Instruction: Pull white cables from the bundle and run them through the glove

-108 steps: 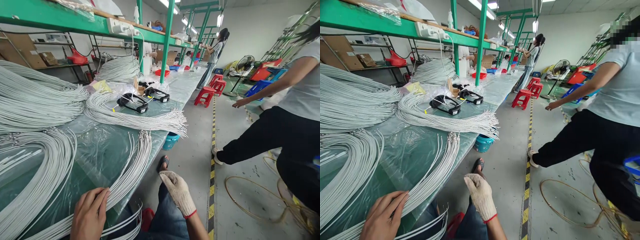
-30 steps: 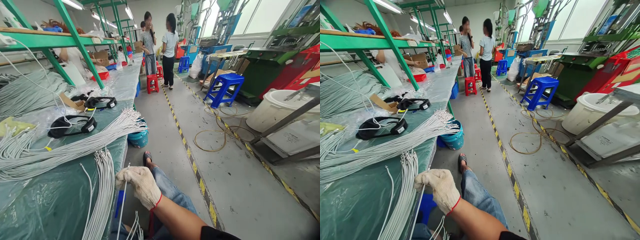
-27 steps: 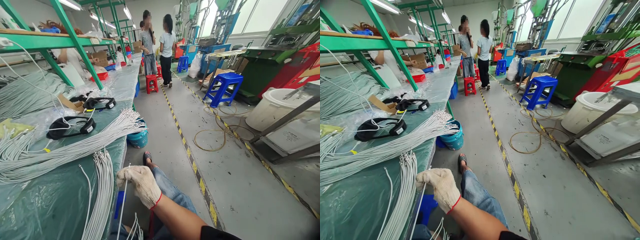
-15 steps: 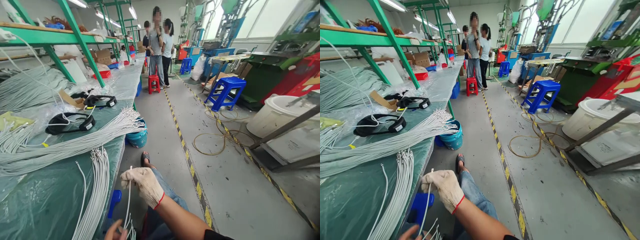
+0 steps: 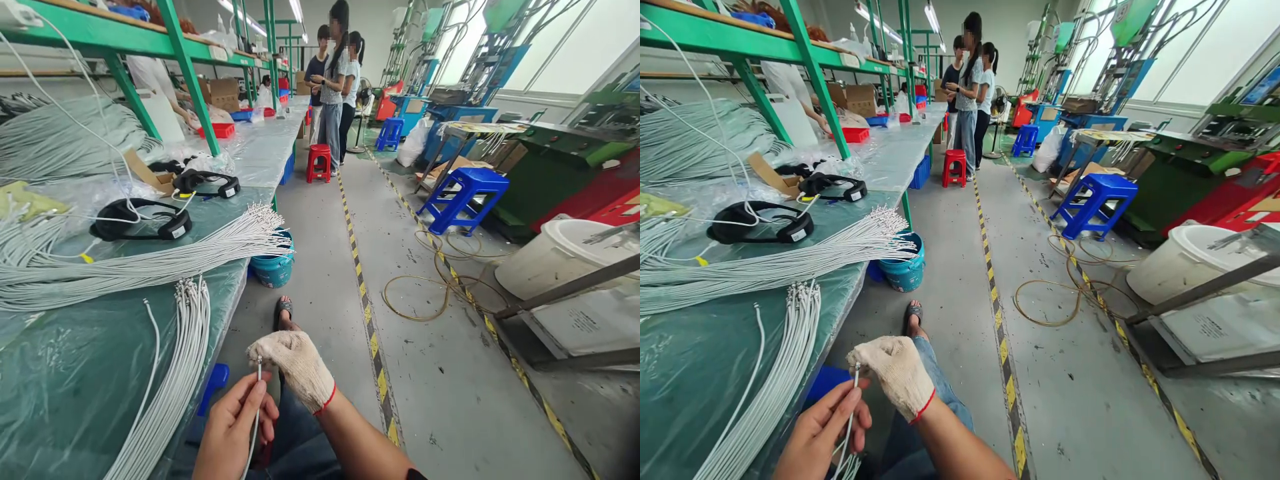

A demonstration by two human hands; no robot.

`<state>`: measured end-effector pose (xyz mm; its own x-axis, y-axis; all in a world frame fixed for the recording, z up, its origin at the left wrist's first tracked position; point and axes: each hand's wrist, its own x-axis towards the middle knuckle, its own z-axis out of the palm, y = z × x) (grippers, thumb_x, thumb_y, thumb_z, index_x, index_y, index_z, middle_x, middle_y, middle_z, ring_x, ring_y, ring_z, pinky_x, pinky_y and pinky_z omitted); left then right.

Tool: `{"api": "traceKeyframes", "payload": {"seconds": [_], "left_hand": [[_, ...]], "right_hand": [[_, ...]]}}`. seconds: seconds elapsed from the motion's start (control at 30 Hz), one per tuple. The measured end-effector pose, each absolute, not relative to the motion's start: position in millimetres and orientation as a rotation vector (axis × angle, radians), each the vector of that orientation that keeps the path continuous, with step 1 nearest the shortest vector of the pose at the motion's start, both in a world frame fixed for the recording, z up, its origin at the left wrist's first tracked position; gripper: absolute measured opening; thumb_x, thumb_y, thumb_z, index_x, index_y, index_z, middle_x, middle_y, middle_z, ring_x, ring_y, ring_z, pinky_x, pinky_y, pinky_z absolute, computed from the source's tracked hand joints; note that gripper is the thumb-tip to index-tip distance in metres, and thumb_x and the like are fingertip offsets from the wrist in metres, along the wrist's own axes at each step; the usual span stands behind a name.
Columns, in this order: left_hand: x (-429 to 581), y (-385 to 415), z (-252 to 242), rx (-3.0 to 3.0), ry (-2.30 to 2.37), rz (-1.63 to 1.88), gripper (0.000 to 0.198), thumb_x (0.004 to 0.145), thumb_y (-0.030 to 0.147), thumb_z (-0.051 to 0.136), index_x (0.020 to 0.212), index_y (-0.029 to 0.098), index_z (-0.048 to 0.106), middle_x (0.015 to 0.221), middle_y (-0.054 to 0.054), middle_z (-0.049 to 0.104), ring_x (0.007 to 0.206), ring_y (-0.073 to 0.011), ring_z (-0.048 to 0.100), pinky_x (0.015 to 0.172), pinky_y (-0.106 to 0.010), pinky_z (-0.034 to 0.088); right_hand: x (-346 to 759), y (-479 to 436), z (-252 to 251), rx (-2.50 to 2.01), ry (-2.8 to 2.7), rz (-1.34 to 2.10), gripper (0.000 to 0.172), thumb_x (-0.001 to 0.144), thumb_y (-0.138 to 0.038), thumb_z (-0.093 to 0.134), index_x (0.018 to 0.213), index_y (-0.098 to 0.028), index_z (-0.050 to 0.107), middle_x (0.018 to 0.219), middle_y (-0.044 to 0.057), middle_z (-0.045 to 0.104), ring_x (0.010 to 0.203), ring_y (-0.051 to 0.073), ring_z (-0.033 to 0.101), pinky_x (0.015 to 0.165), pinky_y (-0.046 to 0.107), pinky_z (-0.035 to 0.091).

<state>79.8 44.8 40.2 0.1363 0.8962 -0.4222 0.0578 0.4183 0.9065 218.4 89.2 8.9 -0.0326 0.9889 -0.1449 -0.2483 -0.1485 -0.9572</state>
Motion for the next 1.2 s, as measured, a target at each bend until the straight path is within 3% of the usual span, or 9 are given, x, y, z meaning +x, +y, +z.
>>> {"api": "traceKeyframes", "payload": {"seconds": [0.1,0.27,0.33,0.43,0.53,0.6,0.73,0.97,1.2], "left_hand": [[83,49,39,1.037,1.324,0.796,0.066,0.067,0.079,0.074,0.091,0.018,0.068,0.061,-0.001,0.07,0.046,-0.0133,0.059,0.049,-0.024,0.05],[84,54,39,1.228,1.315,0.756,0.056,0.083,0.072,0.062,0.074,0.017,0.07,0.056,-0.001,0.066,0.045,-0.0101,0.056,0.05,-0.02,0.048],[86,51,37,1.3,1.299,0.736,0.055,0.091,0.068,0.051,0.084,0.017,0.07,0.062,-0.003,0.069,0.048,-0.0112,0.059,0.05,-0.021,0.049],[89,39,31,1.377,1.308,0.708,0.057,0.099,0.062,0.039,0.115,0.016,0.067,0.077,-0.005,0.074,0.054,-0.0151,0.066,0.052,-0.026,0.055],[82,27,24,1.494,1.471,0.677,0.044,0.099,0.05,0.048,0.124,0.018,0.066,0.087,-0.007,0.077,0.077,-0.0201,0.073,0.077,-0.034,0.062],[69,17,20,1.596,1.638,0.615,0.032,0.098,0.039,0.054,0.119,0.021,0.068,0.1,-0.009,0.077,0.098,-0.0251,0.072,0.097,-0.044,0.058],[37,-17,16,1.747,1.9,0.375,0.027,0.098,0.025,0.049,0.117,0.018,0.068,0.113,-0.014,0.073,0.113,-0.034,0.065,0.102,-0.058,0.054],[5,-74,13,1.919,1.845,0.119,0.025,0.094,0.02,0.055,0.115,0.02,0.069,0.1,-0.009,0.077,0.087,-0.027,0.075,0.075,-0.037,0.062],[-17,-66,21,2.245,1.871,0.671,0.022,0.103,0.02,0.046,0.118,0.021,0.062,0.097,-0.003,0.075,0.089,-0.0144,0.074,0.078,-0.023,0.058]], "right_hand": [[214,85,9,-1.168,-0.915,1.395,0.05,0.076,-0.066,0.076,0.071,-0.016,0.076,0.067,0.006,0.068,0.067,0.019,0.059,0.063,0.03,0.048],[212,84,11,-1.197,-0.896,1.417,0.047,0.074,-0.061,0.077,0.07,-0.014,0.075,0.064,0.005,0.066,0.062,0.016,0.057,0.057,0.025,0.043],[216,83,14,-1.19,-0.919,1.471,0.046,0.075,-0.059,0.075,0.071,-0.014,0.075,0.065,0.005,0.067,0.061,0.015,0.058,0.057,0.024,0.043],[229,76,14,-1.257,-1.063,1.447,0.045,0.079,-0.058,0.067,0.077,-0.014,0.077,0.077,0.007,0.074,0.071,0.018,0.064,0.068,0.026,0.049],[250,79,0,-1.465,-1.264,1.261,0.054,0.086,-0.061,0.055,0.09,-0.014,0.081,0.095,0.013,0.079,0.092,0.027,0.071,0.081,0.033,0.054],[263,88,-17,-1.723,-1.365,1.071,0.058,0.087,-0.064,0.054,0.103,-0.016,0.082,0.107,0.015,0.079,0.103,0.032,0.071,0.088,0.038,0.054],[267,99,-38,-1.978,-1.516,0.831,0.061,0.089,-0.066,0.048,0.116,-0.02,0.079,0.125,0.015,0.075,0.118,0.038,0.067,0.098,0.046,0.05],[199,83,-25,-1.57,-1.568,1.154,0.05,0.09,-0.061,0.055,0.107,-0.021,0.079,0.115,0.011,0.079,0.112,0.031,0.071,0.102,0.042,0.052],[161,66,-29,-1.377,-1.711,1.333,0.042,0.095,-0.055,0.055,0.107,-0.022,0.079,0.118,0.01,0.077,0.11,0.029,0.072,0.101,0.04,0.054]]}}
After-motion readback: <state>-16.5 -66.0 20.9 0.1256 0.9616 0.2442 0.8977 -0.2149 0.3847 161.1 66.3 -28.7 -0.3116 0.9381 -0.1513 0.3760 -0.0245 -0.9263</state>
